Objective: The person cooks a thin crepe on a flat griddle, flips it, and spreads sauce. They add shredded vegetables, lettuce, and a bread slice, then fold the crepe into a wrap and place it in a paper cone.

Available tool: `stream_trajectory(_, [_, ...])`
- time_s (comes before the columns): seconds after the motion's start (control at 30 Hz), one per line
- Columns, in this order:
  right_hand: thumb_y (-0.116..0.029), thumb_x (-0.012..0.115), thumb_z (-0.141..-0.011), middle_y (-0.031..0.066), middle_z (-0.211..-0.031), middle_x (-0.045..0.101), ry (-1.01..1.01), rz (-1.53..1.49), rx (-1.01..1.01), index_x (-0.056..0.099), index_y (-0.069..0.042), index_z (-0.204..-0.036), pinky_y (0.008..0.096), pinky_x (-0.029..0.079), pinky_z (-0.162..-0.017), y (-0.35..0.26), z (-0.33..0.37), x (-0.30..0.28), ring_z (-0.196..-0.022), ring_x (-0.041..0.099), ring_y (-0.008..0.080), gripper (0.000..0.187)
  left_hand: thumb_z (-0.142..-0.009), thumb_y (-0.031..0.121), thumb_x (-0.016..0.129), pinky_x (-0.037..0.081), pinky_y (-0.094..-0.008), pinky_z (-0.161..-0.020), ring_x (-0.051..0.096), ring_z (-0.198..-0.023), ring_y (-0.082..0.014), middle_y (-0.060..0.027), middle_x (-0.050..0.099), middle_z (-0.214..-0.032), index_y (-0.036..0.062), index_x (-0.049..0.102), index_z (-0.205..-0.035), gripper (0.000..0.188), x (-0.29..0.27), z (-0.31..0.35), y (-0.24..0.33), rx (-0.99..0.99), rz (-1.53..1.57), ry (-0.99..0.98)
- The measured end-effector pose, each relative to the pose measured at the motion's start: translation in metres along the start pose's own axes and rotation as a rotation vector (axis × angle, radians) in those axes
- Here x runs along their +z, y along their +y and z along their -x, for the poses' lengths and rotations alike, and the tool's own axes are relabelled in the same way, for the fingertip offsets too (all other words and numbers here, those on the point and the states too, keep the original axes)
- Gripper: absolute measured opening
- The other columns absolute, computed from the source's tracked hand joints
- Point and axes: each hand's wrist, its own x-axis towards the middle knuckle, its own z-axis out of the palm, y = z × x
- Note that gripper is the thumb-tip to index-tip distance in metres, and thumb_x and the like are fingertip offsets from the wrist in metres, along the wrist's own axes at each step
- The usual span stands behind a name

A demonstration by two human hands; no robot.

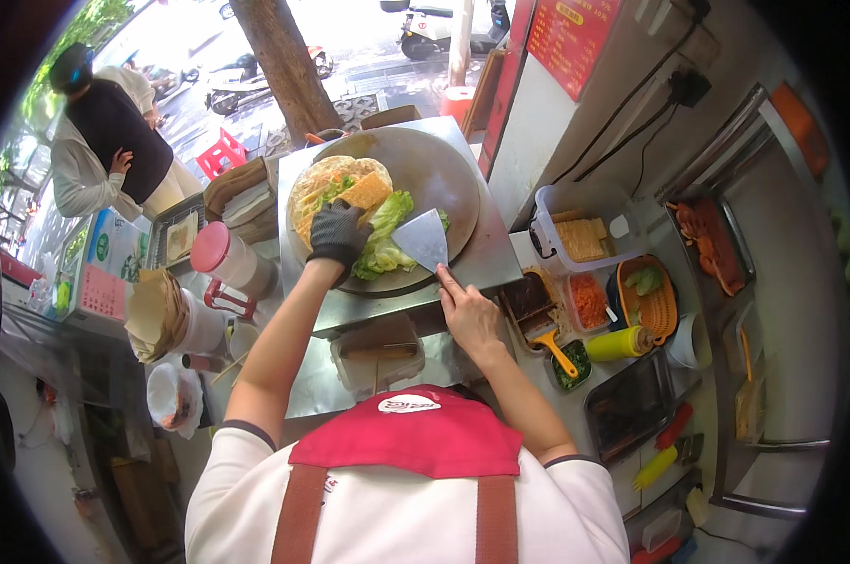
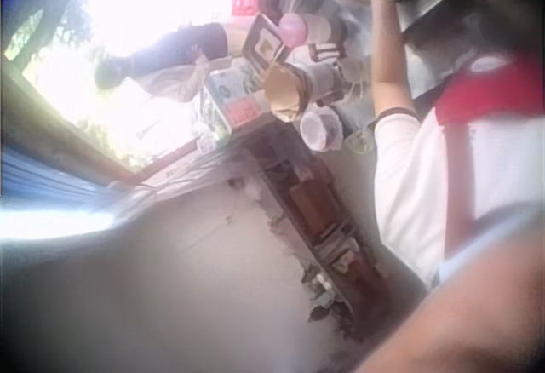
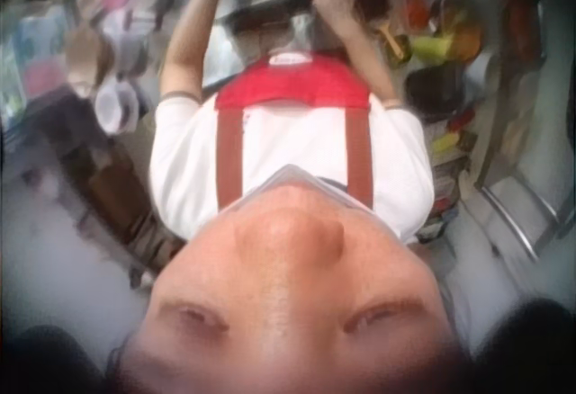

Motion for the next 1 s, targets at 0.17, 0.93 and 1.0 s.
stream_trajectory(0.17, [-0.032,0.054,-0.088,0.0093,-0.062,0.049,0.139,-0.126,0.015,0.054,-0.033,-0.126,0.0406,0.047,-0.049,-0.014,0.007,-0.038,-0.054,0.057,0.0296,0.038,-0.071,0.035,0.066,0.046,-0.0432,-0.08,0.057,-0.092,-0.0341,-0.0194,0.059,-0.099,0.0104,0.068,-0.094,0.034,0.011,-0.034,0.003,0.008,-0.086,-0.117])
stream_trajectory(0.93, [-0.023,0.054,-0.089,0.0128,-0.073,0.056,0.131,-0.493,0.081,0.052,-0.026,-0.129,0.0391,0.045,-0.058,0.014,0.009,-0.038,-0.063,0.056,0.0315,0.04,-0.075,0.025,0.063,0.043,-0.0433,-0.074,0.057,-0.086,-0.0289,-0.0099,0.061,-0.092,0.0095,0.06,-0.098,0.028,0.003,0.035,0.062,0.261,-0.107,-0.003])
stream_trajectory(1.0, [-0.024,0.055,-0.089,0.0117,-0.069,0.051,0.097,-0.406,0.065,0.05,-0.027,-0.13,0.0389,0.045,-0.055,0.004,0.011,-0.033,-0.06,0.054,0.0304,0.042,-0.075,0.026,0.065,0.043,-0.0433,-0.076,0.056,-0.089,-0.0298,-0.0092,0.061,-0.098,0.0098,0.061,-0.101,0.031,-0.004,0.051,0.05,0.23,-0.011,0.134])
